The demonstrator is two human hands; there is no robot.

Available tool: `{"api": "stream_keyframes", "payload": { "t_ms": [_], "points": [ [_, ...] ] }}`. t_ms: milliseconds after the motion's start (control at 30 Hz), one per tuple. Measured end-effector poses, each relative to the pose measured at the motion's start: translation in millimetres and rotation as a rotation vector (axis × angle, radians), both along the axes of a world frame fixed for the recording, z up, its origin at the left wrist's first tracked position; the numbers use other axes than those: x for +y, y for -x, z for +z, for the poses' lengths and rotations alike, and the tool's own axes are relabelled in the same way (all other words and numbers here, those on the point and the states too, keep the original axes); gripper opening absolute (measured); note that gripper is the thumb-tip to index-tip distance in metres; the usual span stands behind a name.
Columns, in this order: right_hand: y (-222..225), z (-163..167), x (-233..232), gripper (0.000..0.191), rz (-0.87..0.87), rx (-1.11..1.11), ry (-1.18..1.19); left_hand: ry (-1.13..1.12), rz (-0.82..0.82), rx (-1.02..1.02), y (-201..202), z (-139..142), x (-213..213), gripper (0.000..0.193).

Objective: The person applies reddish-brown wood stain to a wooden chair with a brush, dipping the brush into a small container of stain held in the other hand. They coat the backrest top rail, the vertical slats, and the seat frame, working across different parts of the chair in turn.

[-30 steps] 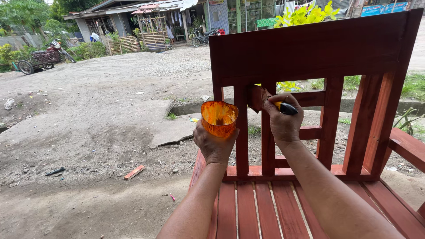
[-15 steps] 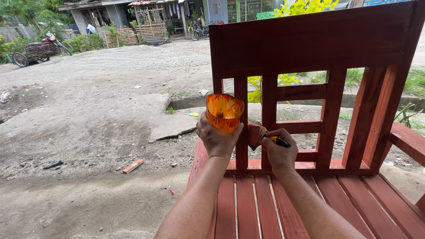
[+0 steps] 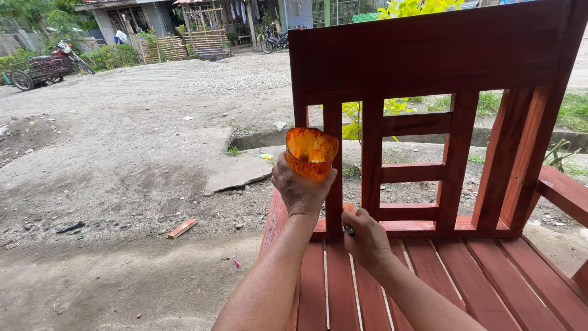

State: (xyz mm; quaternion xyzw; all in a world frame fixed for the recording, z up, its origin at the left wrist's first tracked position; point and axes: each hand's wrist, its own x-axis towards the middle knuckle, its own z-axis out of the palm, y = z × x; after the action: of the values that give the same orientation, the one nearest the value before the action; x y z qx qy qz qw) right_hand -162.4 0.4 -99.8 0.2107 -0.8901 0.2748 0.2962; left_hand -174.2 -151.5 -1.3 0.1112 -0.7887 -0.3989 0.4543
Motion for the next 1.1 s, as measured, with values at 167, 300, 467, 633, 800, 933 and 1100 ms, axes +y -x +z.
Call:
{"api": "stream_keyframes", "payload": {
  "t_ms": [167,300,467,633,800,933,1100],
  "points": [
    [2,-6,6,0.008,-0.148,-0.445,0.735,-0.003,-0.006,0.011,4,-3,0,0.111],
    [11,-14,13,0.010,-0.018,-0.510,1.148,0.081,0.003,0.098,8,-7,0,0.118],
    [10,-14,17,0.008,0.078,-0.331,0.654,0.043,-0.016,0.062,8,-8,0,0.115],
    [-4,-13,13,0.015,0.005,0.002,0.071,0.092,-0.016,0.062,8,-8,-1,0.117],
    [-3,-17,8,0.015,-0.010,-0.109,0.562,0.083,-0.030,0.039,10,-10,-1,0.118],
    [3,-14,13,0.017,0.039,-0.020,0.276,0.085,-0.022,0.000,10,-8,1,0.117],
    [8,10,9,0.017,-0.001,0.021,0.175,0.075,-0.018,0.003,5,-4,-1,0.117]
  ]
}}
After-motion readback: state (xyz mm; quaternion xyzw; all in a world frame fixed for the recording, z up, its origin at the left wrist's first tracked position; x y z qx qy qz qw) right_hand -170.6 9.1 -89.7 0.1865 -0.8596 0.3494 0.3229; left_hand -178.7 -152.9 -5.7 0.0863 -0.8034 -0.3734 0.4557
